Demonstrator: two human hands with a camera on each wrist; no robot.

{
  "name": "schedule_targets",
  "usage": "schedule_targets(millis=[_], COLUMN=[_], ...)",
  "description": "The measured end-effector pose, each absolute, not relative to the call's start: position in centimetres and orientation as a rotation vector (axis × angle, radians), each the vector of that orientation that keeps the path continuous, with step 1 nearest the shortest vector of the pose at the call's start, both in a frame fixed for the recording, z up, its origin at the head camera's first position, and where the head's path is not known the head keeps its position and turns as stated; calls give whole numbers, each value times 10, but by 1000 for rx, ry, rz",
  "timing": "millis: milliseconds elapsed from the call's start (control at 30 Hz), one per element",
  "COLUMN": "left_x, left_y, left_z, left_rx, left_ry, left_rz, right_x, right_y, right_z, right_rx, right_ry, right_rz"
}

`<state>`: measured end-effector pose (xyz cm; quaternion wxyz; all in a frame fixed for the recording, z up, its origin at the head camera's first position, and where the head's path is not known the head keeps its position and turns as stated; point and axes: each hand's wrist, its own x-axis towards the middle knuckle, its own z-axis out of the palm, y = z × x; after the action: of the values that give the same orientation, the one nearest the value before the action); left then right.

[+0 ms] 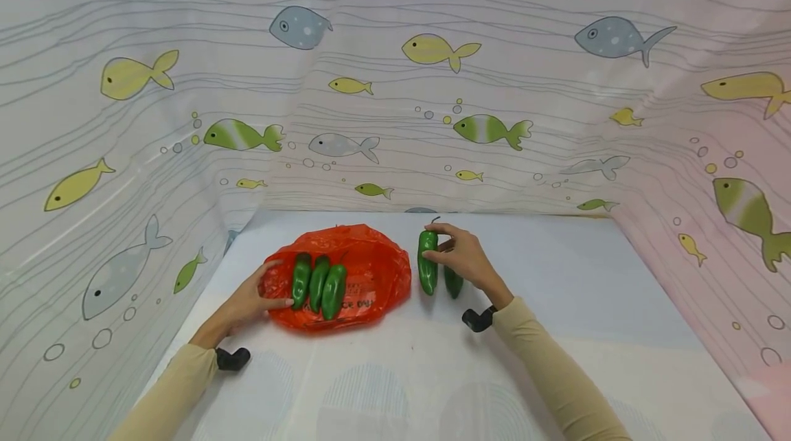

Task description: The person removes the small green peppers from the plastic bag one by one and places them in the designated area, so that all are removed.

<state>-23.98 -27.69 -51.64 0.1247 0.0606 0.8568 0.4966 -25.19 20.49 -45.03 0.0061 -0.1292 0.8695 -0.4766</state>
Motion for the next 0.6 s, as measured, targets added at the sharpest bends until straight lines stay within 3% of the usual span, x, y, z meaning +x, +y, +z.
schedule_targets(millis=[600], left_x=[-235], left_y=[-274], left_z=[-511], left_rx=[151], left_ry=[2502], left_rz=[1429], right_x=[-253], right_y=[225], right_z=[-455], right_rx=[-347], right_ry=[2725], right_rz=[-1493])
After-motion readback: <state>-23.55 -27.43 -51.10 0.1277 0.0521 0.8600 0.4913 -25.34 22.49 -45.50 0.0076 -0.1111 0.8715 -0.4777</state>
